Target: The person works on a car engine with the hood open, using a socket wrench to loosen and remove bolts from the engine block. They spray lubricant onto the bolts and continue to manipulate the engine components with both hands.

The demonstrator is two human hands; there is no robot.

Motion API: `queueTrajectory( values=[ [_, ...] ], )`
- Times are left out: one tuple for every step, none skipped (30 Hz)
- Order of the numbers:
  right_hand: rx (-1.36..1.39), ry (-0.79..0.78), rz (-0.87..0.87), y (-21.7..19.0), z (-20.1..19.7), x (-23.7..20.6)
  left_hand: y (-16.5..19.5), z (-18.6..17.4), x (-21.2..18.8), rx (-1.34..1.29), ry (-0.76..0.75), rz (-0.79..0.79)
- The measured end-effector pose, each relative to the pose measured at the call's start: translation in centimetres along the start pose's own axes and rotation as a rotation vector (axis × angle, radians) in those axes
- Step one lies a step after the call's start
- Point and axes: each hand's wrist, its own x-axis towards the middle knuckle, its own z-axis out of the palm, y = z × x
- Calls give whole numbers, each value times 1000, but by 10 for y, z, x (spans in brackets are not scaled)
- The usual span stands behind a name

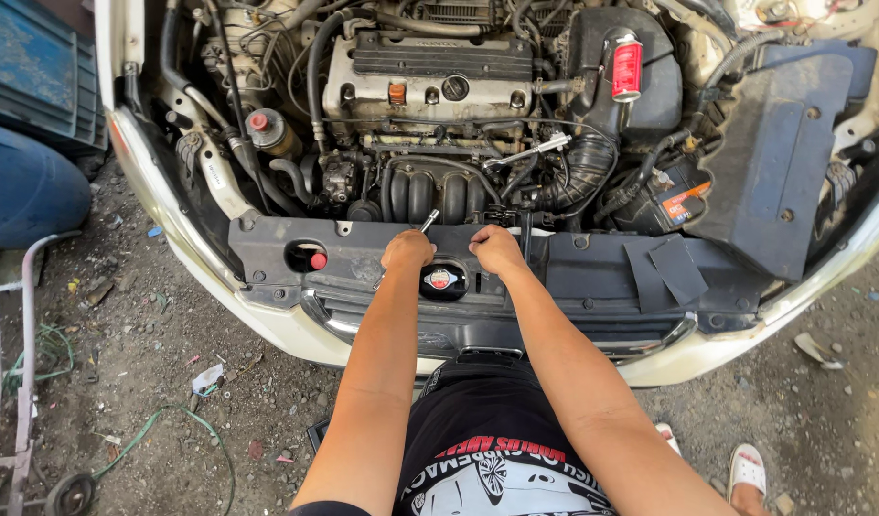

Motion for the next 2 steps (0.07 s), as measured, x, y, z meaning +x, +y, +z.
queueTrajectory(
  values=[
    [-5,6,-16,1,0,0,0,0,0,-12,4,-10],
    [0,23,-24,3,0,-1,1,2,1,-11,6,-11]
  ],
)
